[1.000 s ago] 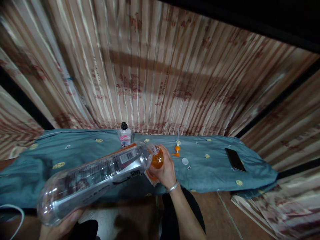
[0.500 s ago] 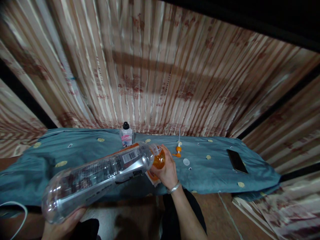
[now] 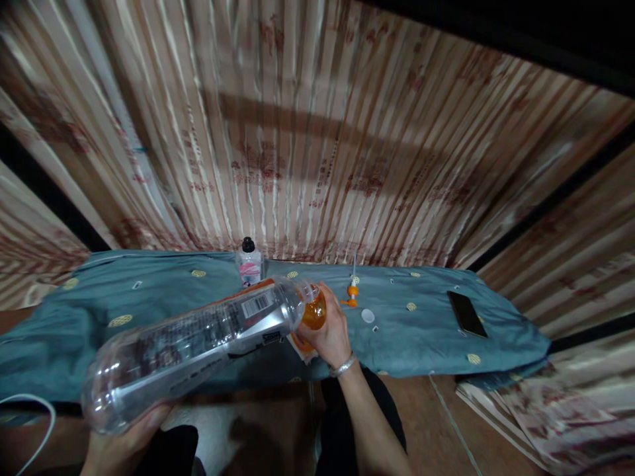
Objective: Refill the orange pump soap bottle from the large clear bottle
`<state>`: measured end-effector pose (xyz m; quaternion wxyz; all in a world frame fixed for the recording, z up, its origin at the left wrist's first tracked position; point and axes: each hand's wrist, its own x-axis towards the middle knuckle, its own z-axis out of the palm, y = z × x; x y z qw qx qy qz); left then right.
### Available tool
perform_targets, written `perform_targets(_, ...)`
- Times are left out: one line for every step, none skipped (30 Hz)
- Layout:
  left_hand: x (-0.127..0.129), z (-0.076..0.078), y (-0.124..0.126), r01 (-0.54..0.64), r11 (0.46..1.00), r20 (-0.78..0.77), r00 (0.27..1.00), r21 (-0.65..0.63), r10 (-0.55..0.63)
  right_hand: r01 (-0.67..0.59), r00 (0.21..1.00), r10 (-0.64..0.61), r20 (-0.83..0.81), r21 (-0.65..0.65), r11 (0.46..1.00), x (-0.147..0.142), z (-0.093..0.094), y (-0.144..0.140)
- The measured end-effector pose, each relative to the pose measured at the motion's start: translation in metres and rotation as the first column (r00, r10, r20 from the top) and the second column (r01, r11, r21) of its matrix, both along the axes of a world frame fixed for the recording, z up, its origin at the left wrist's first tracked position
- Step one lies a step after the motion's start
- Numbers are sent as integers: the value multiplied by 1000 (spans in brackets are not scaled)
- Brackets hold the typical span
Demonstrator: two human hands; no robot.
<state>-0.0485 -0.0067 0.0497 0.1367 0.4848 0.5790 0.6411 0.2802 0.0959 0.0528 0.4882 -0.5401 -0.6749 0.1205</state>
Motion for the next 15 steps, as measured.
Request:
perform_targets(0, 0, 0, -9, 1000, 7, 1000, 8, 9, -2, 1000, 2, -2, -2, 1000, 0, 0, 0)
perform_targets(0, -1, 0, -21, 1000, 12, 1000, 20, 20, -4, 1000, 4, -6, -3, 1000, 0, 0, 0)
perform_targets(-1, -2, 0, -35, 999, 19, 999, 31, 34, -6, 1000, 6, -9, -3, 1000, 0, 0, 0)
perform_targets(-1, -4, 1, -31, 999, 17, 999, 32, 30, -7, 1000, 7, -12, -3, 1000, 0, 0, 0)
perform_targets(-1, -6, 1, -26, 999, 17, 1000, 35, 26, -8, 1000, 8, -13, -1, 1000, 0, 0, 0)
perform_targets(-2, -8, 1, -17, 999, 17, 1000, 36, 17, -8, 1000, 8, -12, 3, 1000, 0, 0, 0)
perform_targets(-2, -10, 2, -3, 999, 16, 1000, 35, 2, -6, 1000, 6, -9, 7, 1000, 0, 0, 1)
perform_targets(-2, -11, 3, 9, 999, 12, 1000, 36, -9, -4, 1000, 4, -6, 12, 1000, 0, -1, 1)
perform_targets(-2, -11, 3, 19, 999, 6, 1000, 35, -19, -3, 1000, 3, -4, 16, 1000, 0, -1, 1)
perform_targets(-2, -11, 3, 22, 999, -4, 1000, 37, -22, -4, 1000, 4, -2, 18, 1000, 0, -1, 1)
perform_targets(-1, -10, 3, 22, 999, -15, 1000, 43, -21, -6, 1000, 6, -1, 18, 1000, 0, 0, 1)
perform_targets(0, -8, 2, 22, 998, -29, 999, 52, -20, -7, 1000, 7, -1, 16, 1000, -1, 0, 0)
perform_targets(2, -6, 1, 19, 998, -39, 999, 60, -17, -7, 1000, 7, -2, 14, 1000, -1, 0, 0)
perform_targets(4, -3, 0, 14, 998, -50, 999, 59, -12, -7, 1000, 7, -3, 15, 1000, -2, 1, 0)
perform_targets(6, 1, -2, 8, 999, -59, 998, 54, -5, -5, 1000, 5, -6, 17, 1000, -2, 1, 0)
